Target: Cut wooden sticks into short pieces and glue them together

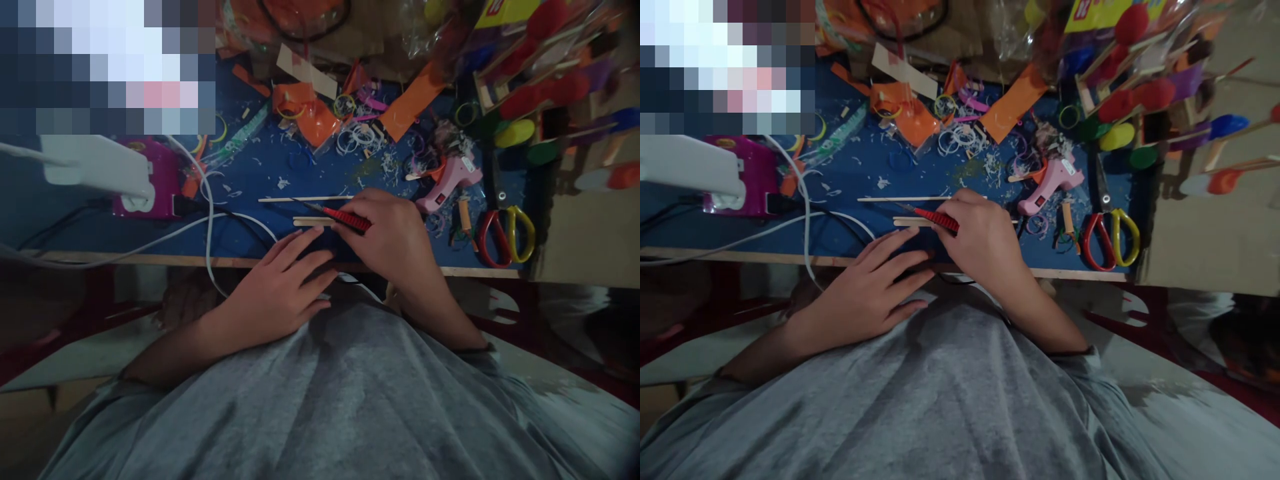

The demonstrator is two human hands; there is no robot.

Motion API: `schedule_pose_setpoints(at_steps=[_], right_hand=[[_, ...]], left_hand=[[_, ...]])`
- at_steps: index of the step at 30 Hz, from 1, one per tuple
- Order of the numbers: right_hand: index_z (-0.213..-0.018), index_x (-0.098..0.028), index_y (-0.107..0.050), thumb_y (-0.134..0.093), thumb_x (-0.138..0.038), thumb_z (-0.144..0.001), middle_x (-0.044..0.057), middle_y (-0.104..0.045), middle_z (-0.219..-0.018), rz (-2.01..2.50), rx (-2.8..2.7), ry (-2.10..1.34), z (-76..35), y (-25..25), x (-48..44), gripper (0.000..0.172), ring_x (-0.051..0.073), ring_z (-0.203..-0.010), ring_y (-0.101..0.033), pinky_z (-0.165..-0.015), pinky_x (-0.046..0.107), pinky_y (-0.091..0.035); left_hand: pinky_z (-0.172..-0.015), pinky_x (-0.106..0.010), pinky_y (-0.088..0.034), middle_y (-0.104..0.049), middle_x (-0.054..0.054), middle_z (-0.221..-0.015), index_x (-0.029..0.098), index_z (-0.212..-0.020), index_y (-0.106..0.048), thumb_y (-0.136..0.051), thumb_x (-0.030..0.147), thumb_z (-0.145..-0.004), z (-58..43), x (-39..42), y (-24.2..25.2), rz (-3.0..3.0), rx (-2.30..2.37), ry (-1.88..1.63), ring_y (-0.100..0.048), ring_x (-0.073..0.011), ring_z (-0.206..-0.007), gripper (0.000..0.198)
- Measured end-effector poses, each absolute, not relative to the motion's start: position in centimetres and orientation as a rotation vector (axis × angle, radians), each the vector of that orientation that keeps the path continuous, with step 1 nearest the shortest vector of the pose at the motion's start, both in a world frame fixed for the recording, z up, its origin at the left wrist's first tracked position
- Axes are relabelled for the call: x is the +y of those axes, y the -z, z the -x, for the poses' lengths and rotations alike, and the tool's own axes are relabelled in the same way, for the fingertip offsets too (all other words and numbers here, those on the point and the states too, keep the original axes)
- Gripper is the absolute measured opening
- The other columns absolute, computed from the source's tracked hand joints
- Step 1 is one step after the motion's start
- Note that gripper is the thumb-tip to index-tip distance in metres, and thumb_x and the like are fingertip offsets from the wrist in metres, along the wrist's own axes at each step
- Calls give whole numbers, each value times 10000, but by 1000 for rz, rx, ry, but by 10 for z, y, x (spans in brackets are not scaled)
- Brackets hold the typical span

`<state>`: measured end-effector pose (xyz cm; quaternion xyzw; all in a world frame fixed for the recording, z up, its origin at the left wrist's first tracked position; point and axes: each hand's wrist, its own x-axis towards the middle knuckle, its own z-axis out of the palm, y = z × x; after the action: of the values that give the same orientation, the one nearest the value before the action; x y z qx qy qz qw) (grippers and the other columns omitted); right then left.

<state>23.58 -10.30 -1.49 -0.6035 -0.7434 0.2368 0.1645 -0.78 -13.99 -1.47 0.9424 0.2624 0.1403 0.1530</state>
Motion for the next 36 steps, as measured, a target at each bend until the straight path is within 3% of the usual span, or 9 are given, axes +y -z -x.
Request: schedule_pose_setpoints(at_steps=[4, 10, 16, 22, 29, 36], right_hand=[[-998, -237, -870, -781, -234, -1028, 83, -828, -1059, 1703, -2116, -665, -236, 16, -103, 93, 268, -956, -771, -797, 373, -530], [-969, -235, -851, -796, -220, -1015, 87, -826, -1057, 1683, -2120, -665, -237, 17, -104, 74, 280, -973, -776, -805, 383, -540], [-937, -245, -839, -790, -257, -1021, 87, -824, -1037, 1706, -2132, -643, -236, 15, -104, 98, 277, -939, -764, -786, 390, -531], [-963, -241, -845, -779, -245, -1034, 88, -829, -1057, 1699, -2138, -654, -236, 14, -104, 97, 284, -971, -773, -809, 393, -541], [-978, -231, -855, -809, -219, -990, 79, -826, -1035, 1693, -2118, -625, -236, 16, -105, 49, 277, -947, -762, -803, 382, -523], [-991, -228, -858, -810, -221, -1004, 82, -828, -1038, 1691, -2109, -624, -235, 15, -107, 51, 280, -958, -768, -810, 380, -521]], left_hand=[[-1390, -727, -483, -692, -235, -1636, 128, -1492, -759, -842, 436, -1037, 4, -140, 20, -2687, 908, -238, -469, -524, -1712, 555], [-1421, -704, -439, -502, -311, -1803, 18, -1620, -631, -772, 479, -1084, 3, -146, 27, -2752, 932, -184, -494, -481, -1709, 721], [-1418, -677, -441, -537, -261, -1794, 84, -1653, -623, -762, 493, -1088, 7, -151, 32, -2720, 992, -252, -527, -453, -1694, 711], [-1399, -692, -435, -488, -332, -1802, -13, -1626, -611, -814, 539, -1045, 2, -150, 29, -2785, 1003, -214, -496, -493, -1703, 827], [-1407, -692, -404, -515, -308, -1793, -27, -1684, -547, -801, 543, -1058, 2, -151, 28, -2811, 1016, -159, -490, -481, -1707, 884], [-1413, -680, -391, -545, -288, -1780, -9, -1659, -583, -714, 526, -1118, 2, -150, 27, -2810, 1028, -193, -537, -462, -1677, 772]])
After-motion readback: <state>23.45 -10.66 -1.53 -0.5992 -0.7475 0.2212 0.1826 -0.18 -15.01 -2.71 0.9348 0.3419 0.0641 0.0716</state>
